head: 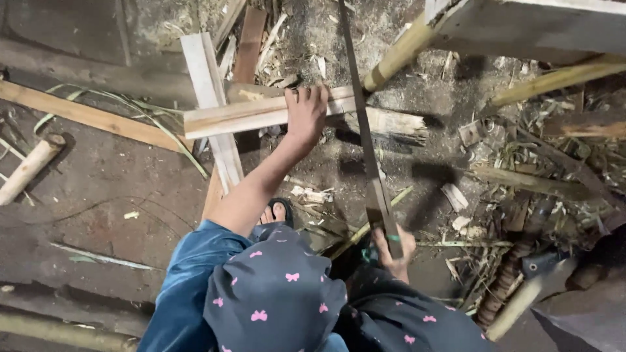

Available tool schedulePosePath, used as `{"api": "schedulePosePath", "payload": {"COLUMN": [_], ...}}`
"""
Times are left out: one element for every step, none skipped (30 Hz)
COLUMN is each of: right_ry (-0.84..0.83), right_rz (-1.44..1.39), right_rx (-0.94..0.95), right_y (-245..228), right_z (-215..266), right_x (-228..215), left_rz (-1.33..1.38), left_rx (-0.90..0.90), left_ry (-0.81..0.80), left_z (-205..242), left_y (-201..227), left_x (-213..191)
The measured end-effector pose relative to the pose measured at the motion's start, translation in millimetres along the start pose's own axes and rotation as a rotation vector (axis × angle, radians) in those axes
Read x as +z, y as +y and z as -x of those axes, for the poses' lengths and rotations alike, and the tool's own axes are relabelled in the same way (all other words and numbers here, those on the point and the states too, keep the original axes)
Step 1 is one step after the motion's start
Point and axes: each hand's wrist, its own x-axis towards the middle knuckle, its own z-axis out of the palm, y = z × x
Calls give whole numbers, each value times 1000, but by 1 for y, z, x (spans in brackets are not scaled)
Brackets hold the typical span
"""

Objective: A person saws a wooden plank with a hand saw and then uses a billhook to chop wood while sitting on the floor.

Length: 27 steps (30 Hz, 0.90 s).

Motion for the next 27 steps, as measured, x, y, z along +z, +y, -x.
{"api": "schedulePosePath", "payload": {"right_ry": [22,21,54,82,77,71,66,65,69,71,69,80,91,90,83,79,80,77,74,74,70,66,66,57,47,44,236], "right_rz": [-81,-85,-48,-7,-8,-32,-55,-55,-92,-129,-129,-141,-153,-152,-162,-172,-170,-154,-137,-137,-139,-140,-139,-77,-16,-17,116], "right_rx": [-75,-93,-55,5,11,44,78,77,89,101,100,116,131,133,136,137,138,154,169,167,151,148,157,122,88,61,116], "right_y": [0,2,5,5,6,8,10,4,-2,-9,-7,-5,-3,-4,-4,-4,-1,1,3,6,10,12,17,21,24,62,99], "right_z": [-13,-17,-21,-15,-17,-19,-21,-26,-31,-36,-36,-36,-37,-38,-39,-40,-42,-42,-42,-43,-44,-39,-33,-25,-17,14,48], "right_x": [6,11,18,23,26,28,31,34,37,40,42,43,45,45,45,44,43,42,41,41,41,40,35,32,30,35,37], "left_rz": [-23,-31,-25,-12,-13,-11,-9,-9,-19,-29,-30,-44,-59,-58,-49,-40,-38,-50,-63,-64,-62,-58,-56,-47,-40,-46,-39], "left_rx": [43,38,38,39,36,35,34,33,36,37,35,32,29,29,21,16,16,9,2,1,-15,-29,-27,-56,-84,-94,-131], "left_ry": [211,227,248,245,238,255,272,273,293,311,312,325,339,336,342,349,349,345,341,343,336,319,310,279,247,271,197], "left_z": [0,-3,-5,4,4,3,2,1,1,0,1,0,0,0,0,-1,-2,-2,-2,-3,-5,-1,-4,-7,-9,-12,-16], "left_y": [-2,-3,-4,-2,-4,-4,-4,-4,-5,-5,-5,-5,-4,-5,-4,-4,-4,-3,-3,-2,0,2,4,3,2,3,3], "left_x": [1,1,3,5,9,14,18,20,21,22,23,24,25,27,28,30,29,28,26,25,23,22,23,24,23,16,10]}}
